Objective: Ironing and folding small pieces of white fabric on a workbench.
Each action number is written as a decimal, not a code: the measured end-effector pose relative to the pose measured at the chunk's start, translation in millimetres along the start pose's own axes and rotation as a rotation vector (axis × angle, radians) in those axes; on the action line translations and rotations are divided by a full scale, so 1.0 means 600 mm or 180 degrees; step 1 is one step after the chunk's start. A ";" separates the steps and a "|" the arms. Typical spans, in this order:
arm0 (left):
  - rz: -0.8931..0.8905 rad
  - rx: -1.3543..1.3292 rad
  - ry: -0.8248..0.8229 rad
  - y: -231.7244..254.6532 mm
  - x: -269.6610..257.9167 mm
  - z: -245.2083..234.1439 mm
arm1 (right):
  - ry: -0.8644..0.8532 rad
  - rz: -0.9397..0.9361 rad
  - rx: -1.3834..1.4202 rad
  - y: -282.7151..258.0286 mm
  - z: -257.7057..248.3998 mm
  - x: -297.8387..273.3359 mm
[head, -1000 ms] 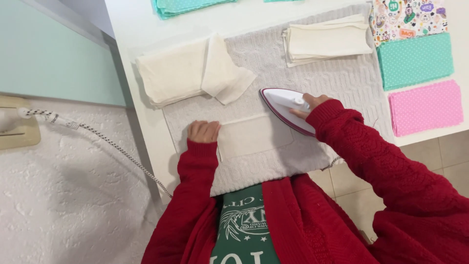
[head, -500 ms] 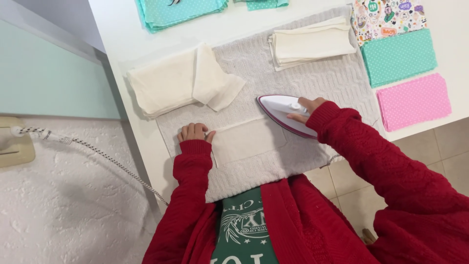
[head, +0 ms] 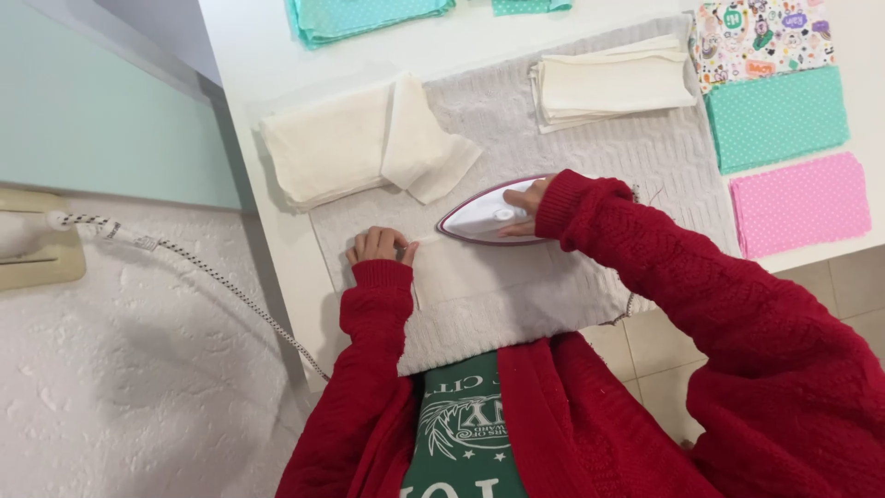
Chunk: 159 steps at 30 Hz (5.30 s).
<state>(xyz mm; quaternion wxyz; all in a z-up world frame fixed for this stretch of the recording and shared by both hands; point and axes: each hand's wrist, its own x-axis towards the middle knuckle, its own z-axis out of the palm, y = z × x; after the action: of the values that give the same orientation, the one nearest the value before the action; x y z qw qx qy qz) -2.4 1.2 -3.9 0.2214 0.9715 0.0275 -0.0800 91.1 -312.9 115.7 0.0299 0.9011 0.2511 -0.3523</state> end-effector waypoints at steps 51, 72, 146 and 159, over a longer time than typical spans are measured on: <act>0.0587 -0.0639 0.1785 -0.095 -0.089 -0.062 | -0.0112 -0.0283 -0.0275 -0.153 -0.043 0.100; 0.0699 -0.0570 0.1846 -0.072 -0.104 -0.089 | 0.1420 -0.1044 0.0177 -0.099 -0.020 0.056; 0.0477 -0.0829 0.1706 -0.113 -0.104 -0.044 | 0.0016 0.0729 -0.0076 -0.175 0.009 0.103; 0.1337 -0.1045 0.1890 -0.017 -0.074 -0.008 | -0.0269 0.0681 -0.0346 -0.116 0.020 0.037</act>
<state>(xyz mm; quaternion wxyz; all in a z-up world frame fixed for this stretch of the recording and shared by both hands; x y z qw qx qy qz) -46.5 11.4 3.6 0.3677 0.8885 -0.0966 0.2568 64.6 -245.3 101.1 0.1266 0.9042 0.1708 -0.3705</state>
